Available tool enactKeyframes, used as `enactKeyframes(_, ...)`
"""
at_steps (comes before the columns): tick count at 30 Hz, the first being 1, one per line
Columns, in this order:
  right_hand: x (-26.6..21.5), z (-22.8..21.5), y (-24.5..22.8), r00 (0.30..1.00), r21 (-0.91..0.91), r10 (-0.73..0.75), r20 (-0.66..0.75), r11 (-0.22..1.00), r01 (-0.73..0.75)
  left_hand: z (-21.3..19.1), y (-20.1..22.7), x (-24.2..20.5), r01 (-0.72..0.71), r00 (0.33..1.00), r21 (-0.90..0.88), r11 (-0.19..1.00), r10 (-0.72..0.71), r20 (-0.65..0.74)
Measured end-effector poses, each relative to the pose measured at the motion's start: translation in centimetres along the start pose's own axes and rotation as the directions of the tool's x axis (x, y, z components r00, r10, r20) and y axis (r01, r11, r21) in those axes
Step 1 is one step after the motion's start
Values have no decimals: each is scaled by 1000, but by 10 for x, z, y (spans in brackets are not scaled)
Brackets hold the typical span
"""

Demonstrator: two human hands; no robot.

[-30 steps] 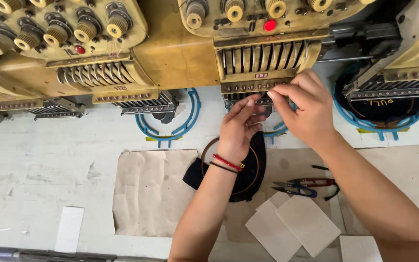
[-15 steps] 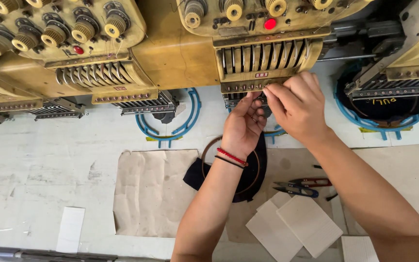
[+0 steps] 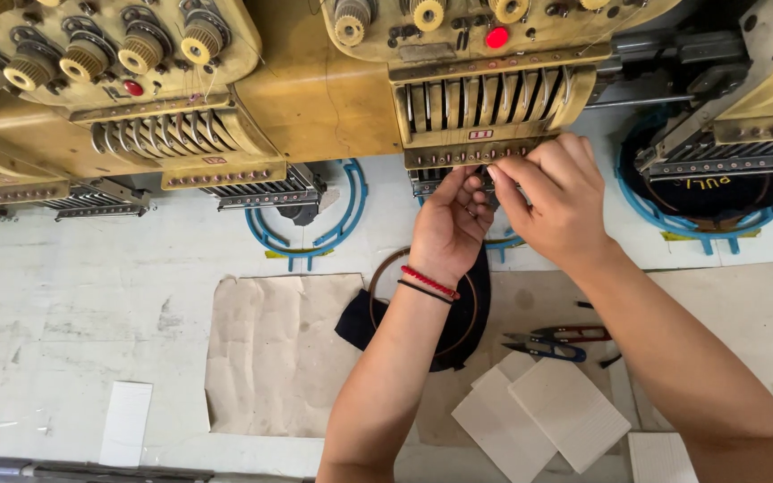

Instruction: Preparing fabric in a hoop with backing and loading it into an industrial embroidery machine

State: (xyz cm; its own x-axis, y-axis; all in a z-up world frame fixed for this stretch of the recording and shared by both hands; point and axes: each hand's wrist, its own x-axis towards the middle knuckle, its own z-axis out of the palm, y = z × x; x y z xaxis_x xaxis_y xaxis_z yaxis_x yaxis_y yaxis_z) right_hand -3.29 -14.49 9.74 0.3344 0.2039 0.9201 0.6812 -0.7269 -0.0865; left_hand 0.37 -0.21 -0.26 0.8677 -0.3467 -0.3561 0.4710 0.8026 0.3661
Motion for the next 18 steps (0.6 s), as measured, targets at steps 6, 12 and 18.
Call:
enactKeyframes(6, -4, -1, 0, 1000, -25, -16, -2, 1000, 16, -2, -1, 1, 4, 1000, -9, 1000, -4, 4)
enactKeyframes(12, -1, 4, 2, 1000, -48, -20, 13, 999, 21, 6, 0, -1, 0, 1000, -7, 1000, 0, -4)
enactKeyframes(18, -3, 5, 2, 993, -195, -92, 76, 975, 106, 16, 2, -11, -176, 981, 203, 963, 190, -49)
